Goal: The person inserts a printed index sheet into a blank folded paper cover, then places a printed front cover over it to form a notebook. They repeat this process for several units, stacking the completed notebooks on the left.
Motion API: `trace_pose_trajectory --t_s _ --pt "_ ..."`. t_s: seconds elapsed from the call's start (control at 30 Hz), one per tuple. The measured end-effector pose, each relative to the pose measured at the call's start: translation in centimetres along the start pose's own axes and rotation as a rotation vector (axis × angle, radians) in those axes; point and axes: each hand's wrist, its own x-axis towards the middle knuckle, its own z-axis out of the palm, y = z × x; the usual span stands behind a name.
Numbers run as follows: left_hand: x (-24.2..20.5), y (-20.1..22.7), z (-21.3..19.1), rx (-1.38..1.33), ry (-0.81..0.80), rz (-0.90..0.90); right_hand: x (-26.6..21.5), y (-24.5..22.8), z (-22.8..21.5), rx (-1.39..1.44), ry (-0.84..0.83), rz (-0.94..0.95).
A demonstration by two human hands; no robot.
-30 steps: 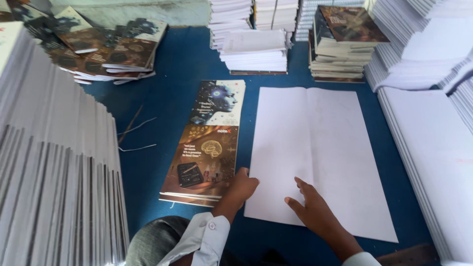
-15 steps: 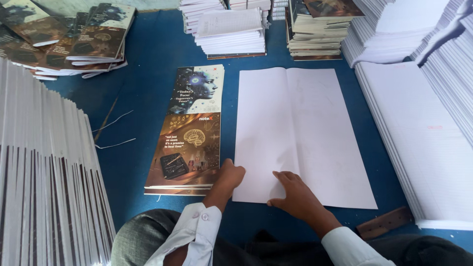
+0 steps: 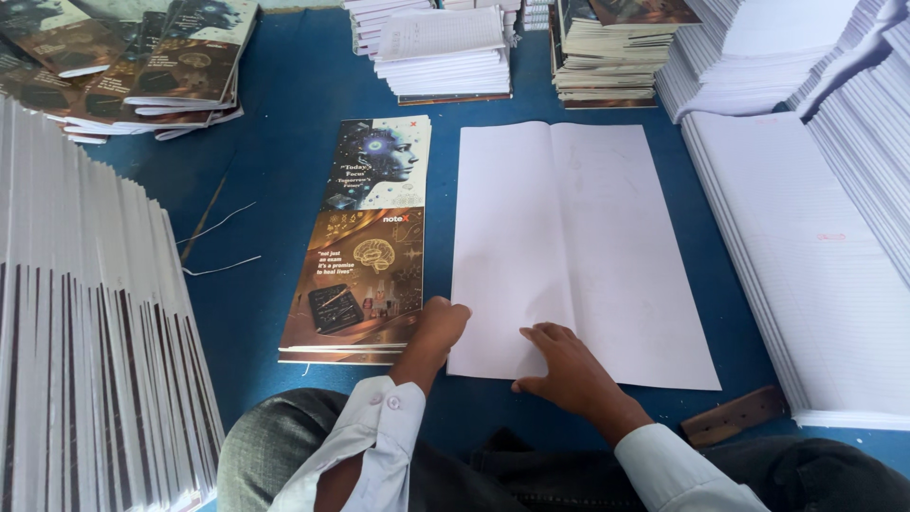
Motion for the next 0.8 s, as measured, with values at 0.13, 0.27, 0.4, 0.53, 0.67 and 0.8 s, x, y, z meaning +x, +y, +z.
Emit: trace_pose_trajectory --t_s 0.13,0.27,0.4,0.53,0.67,0.8 --pt "0.5 -0.4 0.2 -0.111 -0.005 0.031 -0.1 0.0 0.0 0.009 0.019 -0.017" --pt "-1.0 1.1 -0.2 -0.299 -0.109 -0.07 -0.3 -0.1 -0.3 0.033 0.031 -0.026" --pt "-3.4 2.9 -0.2 -0.327 -0.244 -0.126 -0.3 -0.8 -0.8 0.07 0.05 -0.015" --pt "-4.8 4.1 -0.1 -0.302 -0.289 -0.119 -0.6 -0.8 -1.1 0.231 0.079 -0.083" --pt "-5.3 4.7 -0.1 -0.331 -0.323 -0.082 -0.3 -0.5 -1.1 0.415 0.118 -0.143" --pt "-5.4 4.7 0.0 -0.346 -0.346 -0.047 0.3 0.2 -0.7 0.594 0.111 -0.126"
